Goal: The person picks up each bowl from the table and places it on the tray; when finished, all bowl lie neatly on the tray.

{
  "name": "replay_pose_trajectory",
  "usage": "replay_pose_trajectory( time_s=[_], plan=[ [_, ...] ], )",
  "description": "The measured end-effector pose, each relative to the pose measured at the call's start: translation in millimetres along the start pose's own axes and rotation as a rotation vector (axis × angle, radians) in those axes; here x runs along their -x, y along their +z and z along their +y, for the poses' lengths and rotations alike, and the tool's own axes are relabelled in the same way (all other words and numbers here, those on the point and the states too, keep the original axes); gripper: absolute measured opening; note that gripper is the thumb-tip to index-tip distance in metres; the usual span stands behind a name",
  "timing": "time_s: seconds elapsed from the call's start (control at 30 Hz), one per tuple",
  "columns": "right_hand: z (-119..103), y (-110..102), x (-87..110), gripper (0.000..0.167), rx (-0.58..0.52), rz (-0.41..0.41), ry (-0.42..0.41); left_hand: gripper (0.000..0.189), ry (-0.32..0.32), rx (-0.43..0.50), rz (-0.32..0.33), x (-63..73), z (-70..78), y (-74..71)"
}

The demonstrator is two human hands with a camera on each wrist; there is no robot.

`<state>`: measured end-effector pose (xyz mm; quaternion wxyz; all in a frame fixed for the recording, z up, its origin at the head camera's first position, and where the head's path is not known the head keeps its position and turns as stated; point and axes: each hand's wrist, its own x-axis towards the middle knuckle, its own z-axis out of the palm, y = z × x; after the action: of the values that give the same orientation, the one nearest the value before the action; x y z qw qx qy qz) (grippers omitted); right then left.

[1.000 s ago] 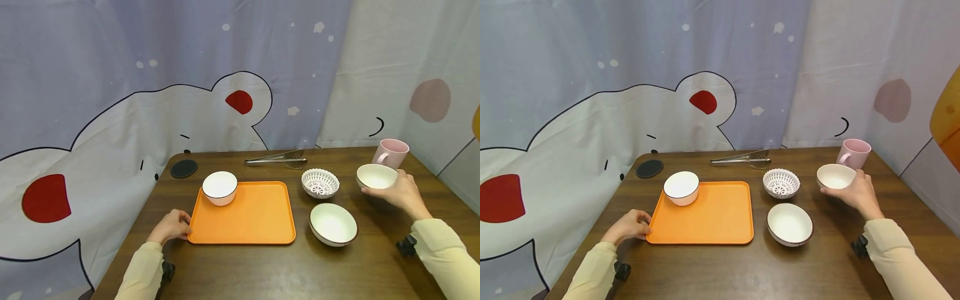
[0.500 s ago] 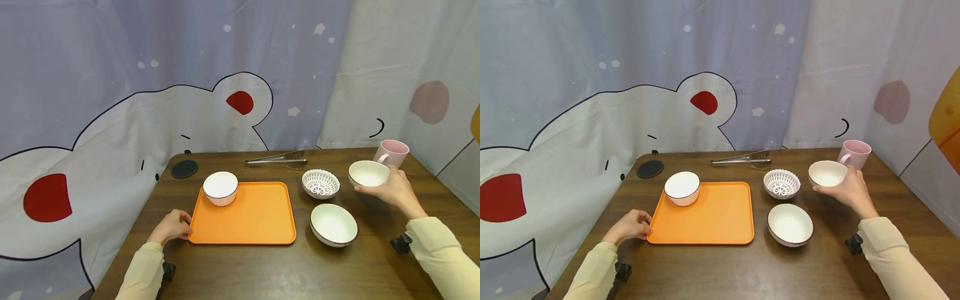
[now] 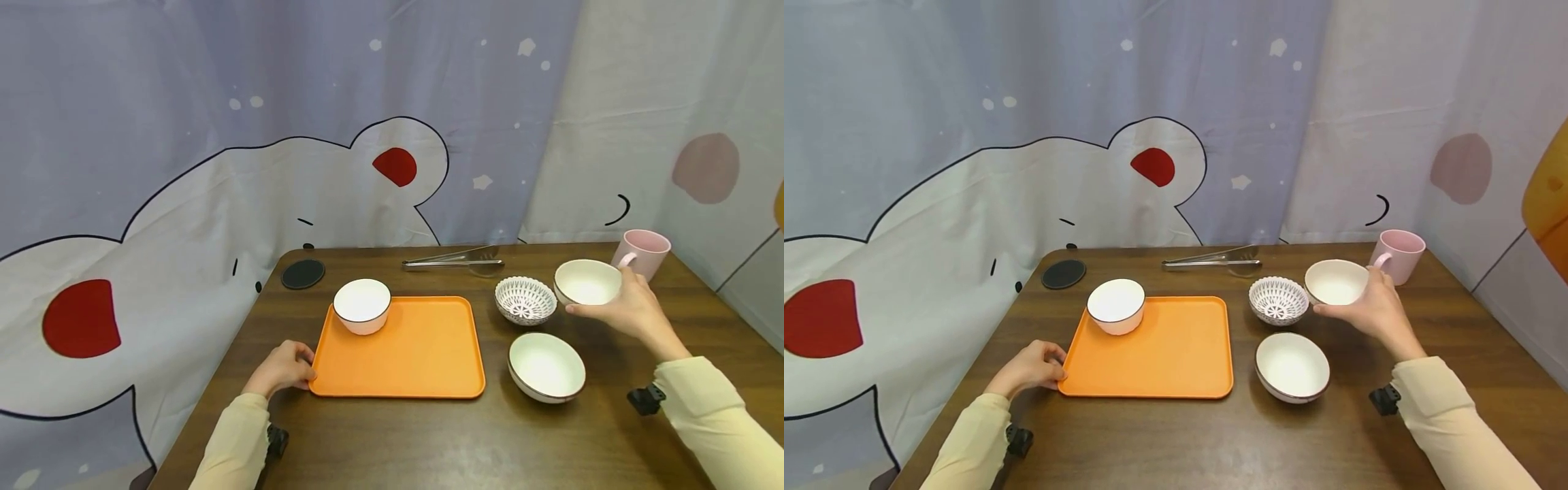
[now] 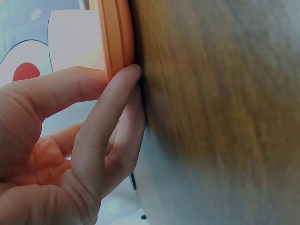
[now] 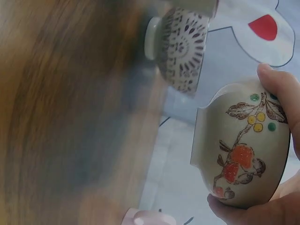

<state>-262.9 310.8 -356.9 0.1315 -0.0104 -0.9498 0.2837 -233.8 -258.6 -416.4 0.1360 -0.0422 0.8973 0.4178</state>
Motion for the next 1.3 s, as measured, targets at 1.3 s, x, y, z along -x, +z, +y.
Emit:
replay_pose_trajectory(
  time_s=[1.3],
  plan=[
    [-68.1, 18.7, 13.1, 0.116, -0.051, -0.075, -0.083, 0.026, -0.005, -0.009, 0.003, -2.1, 0.5, -0.5]
  ],
)
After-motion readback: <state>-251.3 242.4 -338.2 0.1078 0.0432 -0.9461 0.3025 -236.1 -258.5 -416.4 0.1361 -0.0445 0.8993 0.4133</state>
